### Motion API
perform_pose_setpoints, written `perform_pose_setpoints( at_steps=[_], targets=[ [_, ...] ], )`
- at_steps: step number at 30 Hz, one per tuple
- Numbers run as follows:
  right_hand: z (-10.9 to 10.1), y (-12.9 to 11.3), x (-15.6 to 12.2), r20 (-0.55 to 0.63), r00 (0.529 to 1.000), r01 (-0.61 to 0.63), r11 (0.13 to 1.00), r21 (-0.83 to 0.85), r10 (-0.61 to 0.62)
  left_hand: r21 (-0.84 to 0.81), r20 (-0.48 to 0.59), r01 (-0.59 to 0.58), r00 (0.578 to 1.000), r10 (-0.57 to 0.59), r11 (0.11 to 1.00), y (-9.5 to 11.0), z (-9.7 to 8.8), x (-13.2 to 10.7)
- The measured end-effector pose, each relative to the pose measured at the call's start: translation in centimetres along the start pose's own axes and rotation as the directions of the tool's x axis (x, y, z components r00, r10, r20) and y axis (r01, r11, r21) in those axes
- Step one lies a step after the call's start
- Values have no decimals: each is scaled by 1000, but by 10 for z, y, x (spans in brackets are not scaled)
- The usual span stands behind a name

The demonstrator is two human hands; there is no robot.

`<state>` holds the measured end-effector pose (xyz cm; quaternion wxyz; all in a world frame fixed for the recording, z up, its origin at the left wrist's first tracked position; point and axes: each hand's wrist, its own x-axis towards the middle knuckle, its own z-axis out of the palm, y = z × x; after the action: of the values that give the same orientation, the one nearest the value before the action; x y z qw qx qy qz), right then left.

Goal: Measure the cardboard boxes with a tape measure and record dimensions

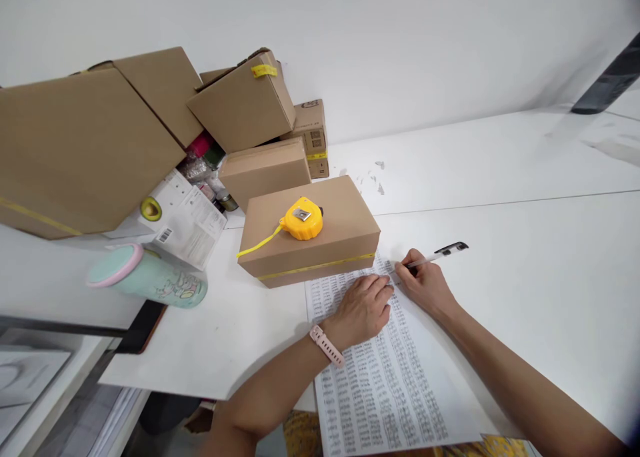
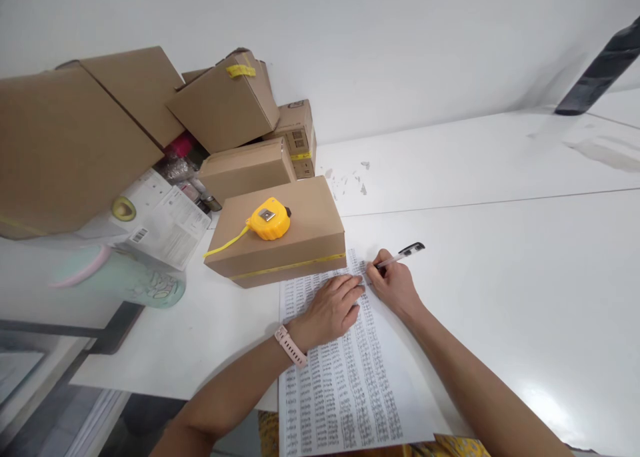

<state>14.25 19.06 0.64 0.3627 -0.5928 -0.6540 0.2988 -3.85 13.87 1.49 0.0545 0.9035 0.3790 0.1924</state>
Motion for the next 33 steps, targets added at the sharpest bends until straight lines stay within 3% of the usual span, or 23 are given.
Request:
perform_pose_setpoints(
  at_steps=[33],
  targets=[
    [-1, 0, 0, -24, 1000, -5, 1000, 10, 6, -8, 9, 2, 1000, -2, 1000, 0, -1, 0]
  ],
)
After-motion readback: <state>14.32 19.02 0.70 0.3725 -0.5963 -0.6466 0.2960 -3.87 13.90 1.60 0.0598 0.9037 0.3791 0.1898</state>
